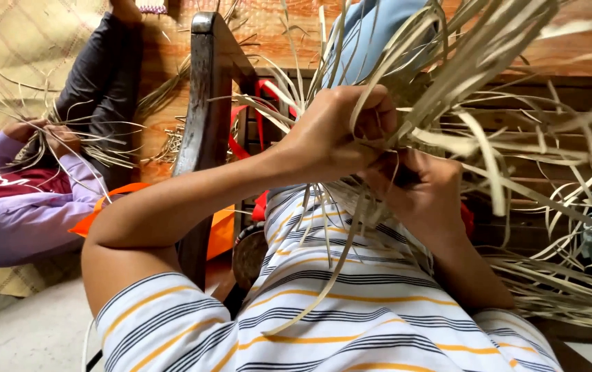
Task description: Weaving natural fibers to construct a basket or similar item
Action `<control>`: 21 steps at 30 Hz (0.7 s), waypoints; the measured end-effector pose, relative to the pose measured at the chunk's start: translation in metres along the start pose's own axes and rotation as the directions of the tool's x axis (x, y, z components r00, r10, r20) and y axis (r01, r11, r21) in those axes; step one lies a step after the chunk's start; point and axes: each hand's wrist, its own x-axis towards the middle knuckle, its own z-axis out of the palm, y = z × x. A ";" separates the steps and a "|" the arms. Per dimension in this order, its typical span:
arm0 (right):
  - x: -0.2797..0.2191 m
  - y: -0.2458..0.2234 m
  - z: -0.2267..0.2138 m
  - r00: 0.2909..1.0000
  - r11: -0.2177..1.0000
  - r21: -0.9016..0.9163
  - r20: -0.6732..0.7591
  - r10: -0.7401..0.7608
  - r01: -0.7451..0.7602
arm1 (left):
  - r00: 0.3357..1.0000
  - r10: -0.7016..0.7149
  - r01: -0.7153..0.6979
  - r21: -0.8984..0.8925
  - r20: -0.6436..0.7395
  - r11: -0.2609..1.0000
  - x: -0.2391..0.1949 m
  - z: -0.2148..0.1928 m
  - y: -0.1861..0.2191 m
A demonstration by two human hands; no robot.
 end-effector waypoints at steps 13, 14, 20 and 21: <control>0.004 0.009 -0.001 0.978 0.965 0.167 -0.030 0.209 -0.201 | 0.991 -0.083 0.079 0.033 0.105 0.996 0.005 -0.008 0.004; 0.006 0.004 -0.002 0.985 0.982 0.099 -0.047 0.169 -0.163 | 0.990 -0.081 0.072 0.077 0.116 0.994 0.007 -0.010 0.003; 0.013 -0.023 -0.004 0.991 0.991 -0.032 -0.037 0.130 -0.131 | 0.973 -0.143 0.099 0.234 0.181 0.967 0.007 -0.017 -0.003; 0.013 -0.020 -0.003 0.991 0.991 -0.031 -0.037 0.128 -0.129 | 0.973 -0.143 0.098 0.235 0.180 0.967 0.008 -0.018 -0.001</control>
